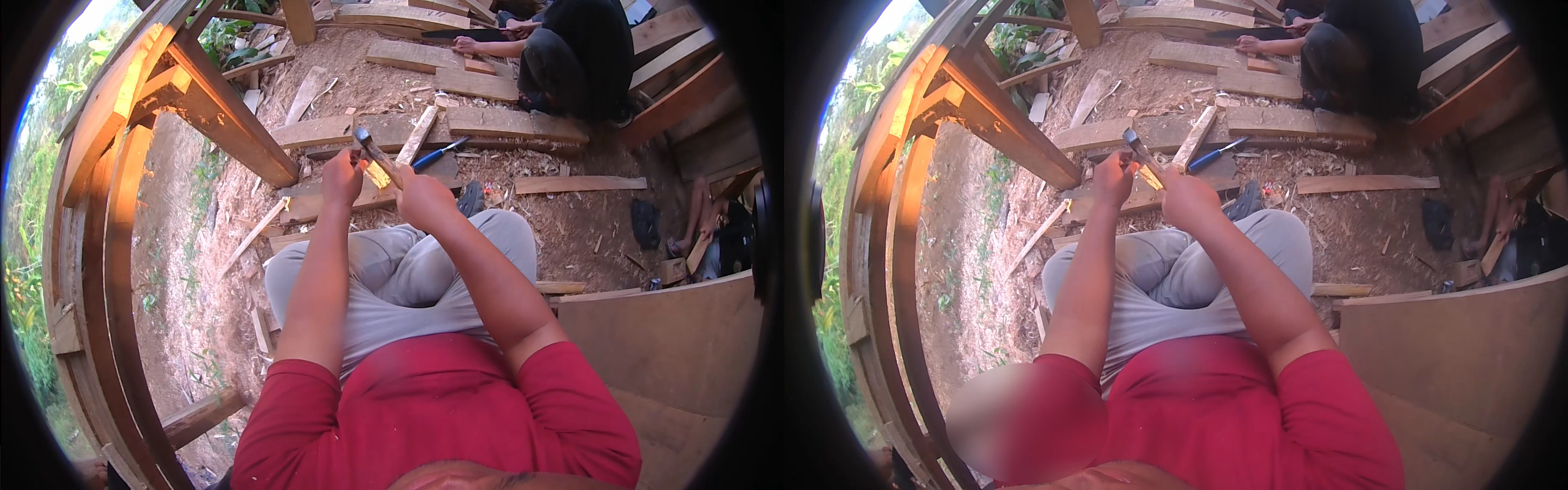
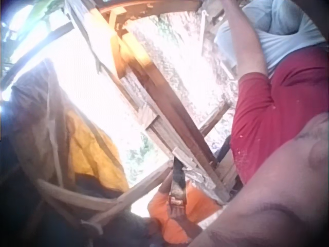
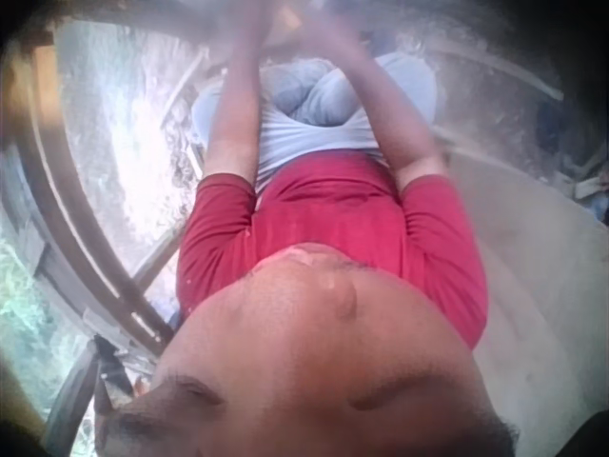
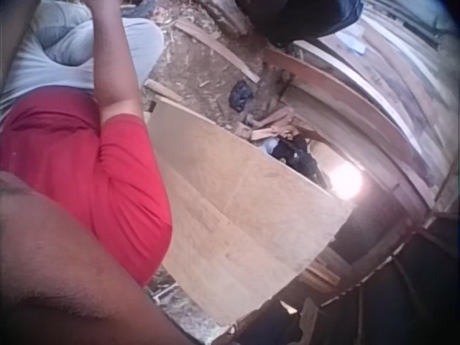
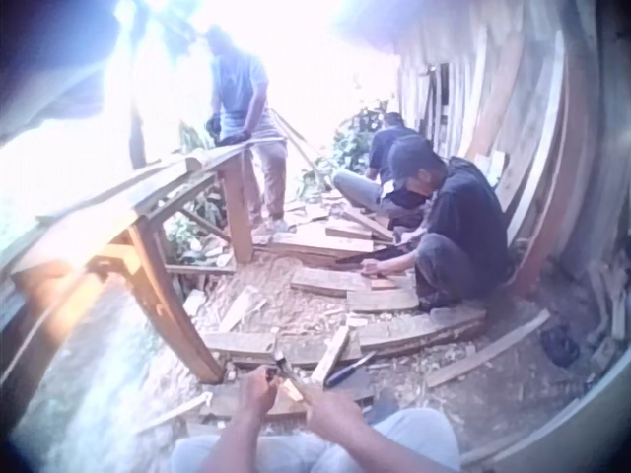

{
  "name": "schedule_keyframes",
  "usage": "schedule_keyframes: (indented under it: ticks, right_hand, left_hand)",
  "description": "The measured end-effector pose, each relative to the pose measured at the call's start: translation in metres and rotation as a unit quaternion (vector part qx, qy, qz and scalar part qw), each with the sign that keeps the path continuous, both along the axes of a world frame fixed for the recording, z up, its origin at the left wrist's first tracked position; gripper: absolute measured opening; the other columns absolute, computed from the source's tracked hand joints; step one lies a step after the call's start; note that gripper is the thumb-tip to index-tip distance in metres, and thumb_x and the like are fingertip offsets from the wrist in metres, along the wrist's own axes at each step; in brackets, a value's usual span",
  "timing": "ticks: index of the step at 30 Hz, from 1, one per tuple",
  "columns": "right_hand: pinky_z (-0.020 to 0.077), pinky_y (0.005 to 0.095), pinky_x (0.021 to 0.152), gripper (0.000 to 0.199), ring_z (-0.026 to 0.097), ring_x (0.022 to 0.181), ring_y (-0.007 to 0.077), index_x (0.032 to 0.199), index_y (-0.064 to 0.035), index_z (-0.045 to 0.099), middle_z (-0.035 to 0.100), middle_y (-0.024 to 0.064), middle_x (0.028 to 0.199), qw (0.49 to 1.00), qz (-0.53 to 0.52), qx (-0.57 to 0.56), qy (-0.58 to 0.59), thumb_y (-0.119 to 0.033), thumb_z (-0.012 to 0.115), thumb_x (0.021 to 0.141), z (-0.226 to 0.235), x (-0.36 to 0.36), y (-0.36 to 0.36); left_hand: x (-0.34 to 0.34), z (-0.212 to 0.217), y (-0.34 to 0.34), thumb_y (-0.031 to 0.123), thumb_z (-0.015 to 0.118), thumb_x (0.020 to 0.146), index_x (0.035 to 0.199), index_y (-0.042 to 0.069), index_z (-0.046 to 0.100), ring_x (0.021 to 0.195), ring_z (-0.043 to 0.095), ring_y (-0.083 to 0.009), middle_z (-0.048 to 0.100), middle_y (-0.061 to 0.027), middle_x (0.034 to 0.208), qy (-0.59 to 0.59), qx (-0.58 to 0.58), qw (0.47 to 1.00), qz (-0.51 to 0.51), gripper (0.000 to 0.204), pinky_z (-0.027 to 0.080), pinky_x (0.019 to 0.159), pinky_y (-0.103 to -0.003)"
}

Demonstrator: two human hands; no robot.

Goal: The person sits on the floor and uses a hammer to drive a small wooden peg into a larger piece of wood, then checks the fit and hammers it further.

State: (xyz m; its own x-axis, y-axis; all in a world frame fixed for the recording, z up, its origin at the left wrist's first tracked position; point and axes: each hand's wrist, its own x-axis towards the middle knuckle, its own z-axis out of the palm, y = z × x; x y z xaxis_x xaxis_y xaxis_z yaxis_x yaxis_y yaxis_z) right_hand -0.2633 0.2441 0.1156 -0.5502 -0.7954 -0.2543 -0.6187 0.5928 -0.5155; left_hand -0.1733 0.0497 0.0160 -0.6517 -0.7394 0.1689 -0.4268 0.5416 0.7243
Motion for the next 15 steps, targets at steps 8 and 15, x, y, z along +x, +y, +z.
schedule_keyframes:
  ticks: [8, 15]
  right_hand:
    - [0.0548, 0.0562, 0.086, 0.043, 0.071, 0.098, 0.0493, 0.137, -0.0065, 0.055, 0.074, 0.0289, 0.104, 0.992, -0.066, -0.094, -0.043, -0.031, 0.063, 0.103, -0.039, -0.019, 0.017]
    - [0.0563, 0.0539, 0.085, 0.041, 0.072, 0.097, 0.0476, 0.134, -0.0042, 0.056, 0.073, 0.0287, 0.105, 0.996, -0.066, -0.052, -0.034, -0.03, 0.063, 0.103, -0.028, -0.011, 0.021]
  left_hand:
    - [-0.017, -0.003, 0.01, 0.022, 0.078, 0.092, 0.1, 0.001, 0.068, 0.093, 0.07, -0.0457, 0.074, -0.0233, 0.094, 0.003, -0.022, 1.0, -0.014, 0.024, 0.054, 0.08, -0.054]
    - [-0.02, -0.003, 0.018, 0.022, 0.076, 0.093, 0.105, 0.003, 0.071, 0.094, 0.071, -0.0452, 0.074, -0.0227, 0.095, 0.003, -0.046, 0.998, -0.031, 0.023, 0.054, 0.081, -0.054]
